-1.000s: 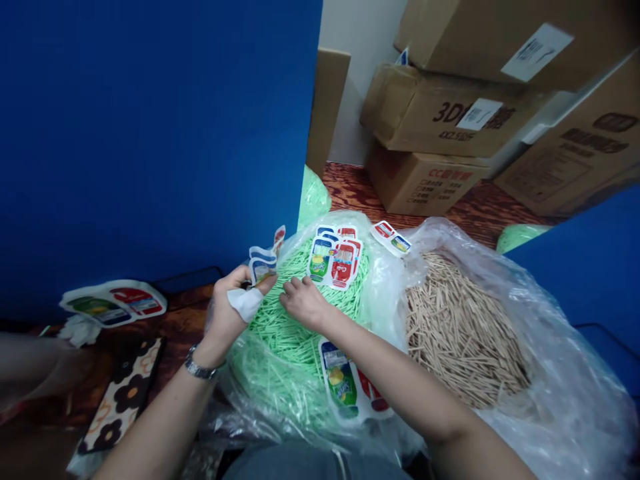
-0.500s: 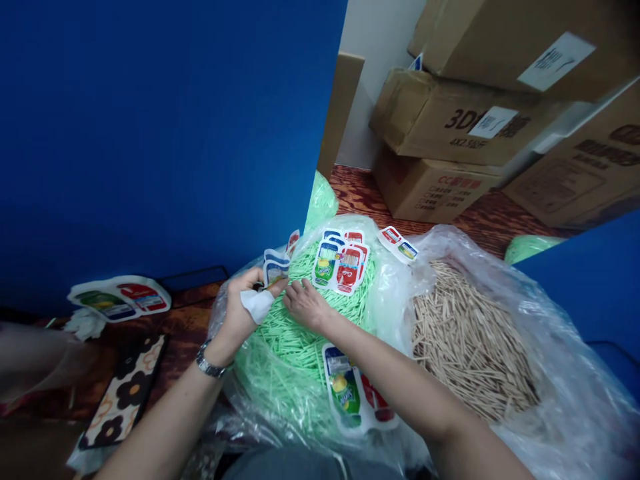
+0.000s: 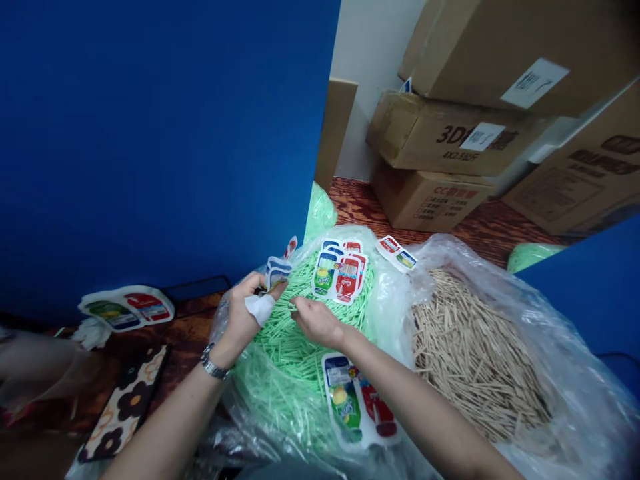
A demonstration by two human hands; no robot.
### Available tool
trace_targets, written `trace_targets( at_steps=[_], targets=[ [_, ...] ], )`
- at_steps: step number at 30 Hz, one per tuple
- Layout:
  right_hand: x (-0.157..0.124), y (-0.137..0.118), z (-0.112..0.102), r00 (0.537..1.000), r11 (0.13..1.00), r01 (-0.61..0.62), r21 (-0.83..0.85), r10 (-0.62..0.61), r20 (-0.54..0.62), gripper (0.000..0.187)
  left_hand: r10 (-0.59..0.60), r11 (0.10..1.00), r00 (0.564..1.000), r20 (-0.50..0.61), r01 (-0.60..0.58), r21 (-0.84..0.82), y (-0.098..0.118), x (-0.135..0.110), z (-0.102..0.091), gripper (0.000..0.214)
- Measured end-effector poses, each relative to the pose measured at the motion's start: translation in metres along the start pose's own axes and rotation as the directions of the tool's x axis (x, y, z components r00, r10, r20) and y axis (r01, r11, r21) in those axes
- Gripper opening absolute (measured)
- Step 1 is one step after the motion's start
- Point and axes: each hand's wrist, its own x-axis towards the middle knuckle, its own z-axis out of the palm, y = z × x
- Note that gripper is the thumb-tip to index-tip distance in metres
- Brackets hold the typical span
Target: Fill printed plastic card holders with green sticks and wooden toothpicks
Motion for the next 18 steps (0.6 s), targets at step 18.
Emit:
trace_targets(
  at_steps=[18],
  targets=[
    [-0.029,-0.014,-0.038,0.885,0.633,-0.296,0.715,-0.1,0.455,0.032,0.141,0.987,0.98,0.143,-0.151,0.061,-0.003,-0.01,0.035,0.026]
  ],
)
